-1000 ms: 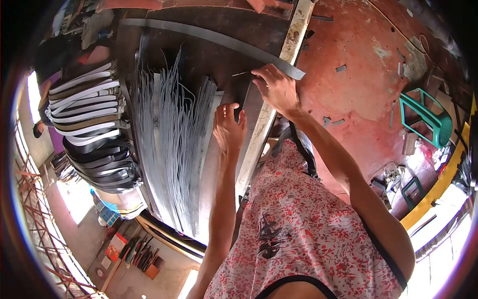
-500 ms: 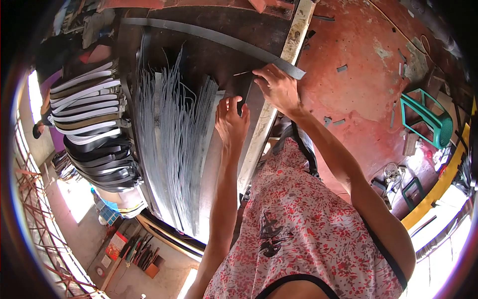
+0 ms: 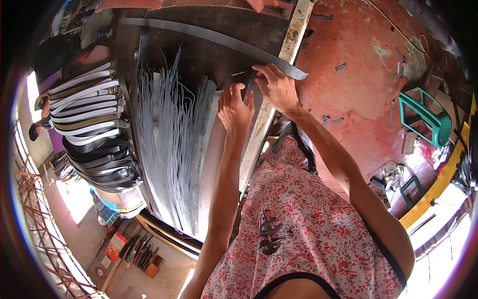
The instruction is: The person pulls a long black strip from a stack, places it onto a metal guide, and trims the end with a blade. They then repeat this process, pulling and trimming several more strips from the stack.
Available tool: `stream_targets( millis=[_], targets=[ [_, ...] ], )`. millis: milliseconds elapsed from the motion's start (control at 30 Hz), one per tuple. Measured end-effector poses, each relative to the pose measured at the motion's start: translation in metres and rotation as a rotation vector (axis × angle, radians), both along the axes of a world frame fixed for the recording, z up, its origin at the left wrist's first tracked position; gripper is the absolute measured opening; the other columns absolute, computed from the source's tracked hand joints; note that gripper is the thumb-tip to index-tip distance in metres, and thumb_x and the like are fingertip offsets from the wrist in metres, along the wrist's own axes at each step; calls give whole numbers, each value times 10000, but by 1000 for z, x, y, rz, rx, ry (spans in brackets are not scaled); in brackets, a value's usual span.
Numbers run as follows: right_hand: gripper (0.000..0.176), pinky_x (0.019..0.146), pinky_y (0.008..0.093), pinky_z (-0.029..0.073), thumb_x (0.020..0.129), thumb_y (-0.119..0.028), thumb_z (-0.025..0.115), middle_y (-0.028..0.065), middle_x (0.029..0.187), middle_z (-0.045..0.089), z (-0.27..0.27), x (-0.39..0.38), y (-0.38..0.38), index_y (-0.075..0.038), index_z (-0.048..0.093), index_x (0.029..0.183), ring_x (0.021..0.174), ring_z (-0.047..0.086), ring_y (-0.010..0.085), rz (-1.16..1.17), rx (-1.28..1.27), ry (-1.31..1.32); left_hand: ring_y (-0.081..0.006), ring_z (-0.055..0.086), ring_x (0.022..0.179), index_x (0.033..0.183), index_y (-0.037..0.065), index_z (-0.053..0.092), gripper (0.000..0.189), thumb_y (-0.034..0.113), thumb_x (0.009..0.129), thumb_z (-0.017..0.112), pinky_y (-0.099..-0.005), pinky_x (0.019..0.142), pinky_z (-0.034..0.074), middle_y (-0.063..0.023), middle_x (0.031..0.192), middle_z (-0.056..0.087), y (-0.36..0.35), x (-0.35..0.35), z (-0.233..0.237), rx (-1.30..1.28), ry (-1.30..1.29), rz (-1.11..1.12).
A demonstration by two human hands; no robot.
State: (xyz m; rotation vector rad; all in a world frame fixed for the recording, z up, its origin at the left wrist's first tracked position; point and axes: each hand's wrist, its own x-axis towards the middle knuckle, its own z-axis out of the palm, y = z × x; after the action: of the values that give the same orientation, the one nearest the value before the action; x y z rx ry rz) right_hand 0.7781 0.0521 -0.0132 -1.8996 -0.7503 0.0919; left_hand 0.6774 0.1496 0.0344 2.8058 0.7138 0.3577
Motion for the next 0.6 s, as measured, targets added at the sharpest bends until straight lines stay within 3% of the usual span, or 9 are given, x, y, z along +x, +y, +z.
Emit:
stream_targets(
  millis=[200, 267, 600],
  targets=[
    [297, 615, 378, 550, 821, -79, 668, 42, 925, 650, 0, 0, 1, -124, 629, 1112, 726, 661, 272, -2, -23, 15, -329, 625, 813, 915, 102, 566, 262, 115, 738, 759, -442, 692, 484, -101, 877, 623, 3, 15, -10, 14, -58, 42],
    [288, 612, 381, 549, 822, -85, 667, 38, 925, 650, -1, 0, 0, -128, 631, 1104, 722, 660, 274, -2, -16, 22, -291, 625, 793, 919, 119, 548, 277, 119, 726, 747, -429, 673, 494, -60, 856, 599, 5, 15, -13, 41, -44, 27],
    [284, 592, 362, 548, 816, -100, 679, 31, 922, 653, -2, -1, 1, -135, 637, 1095, 700, 669, 248, -13, -20, 27, -333, 621, 834, 880, 107, 574, 223, 124, 732, 740, -444, 710, 486, -91, 865, 628, 4, 21, -12, 0, -104, 46]
  ],
)
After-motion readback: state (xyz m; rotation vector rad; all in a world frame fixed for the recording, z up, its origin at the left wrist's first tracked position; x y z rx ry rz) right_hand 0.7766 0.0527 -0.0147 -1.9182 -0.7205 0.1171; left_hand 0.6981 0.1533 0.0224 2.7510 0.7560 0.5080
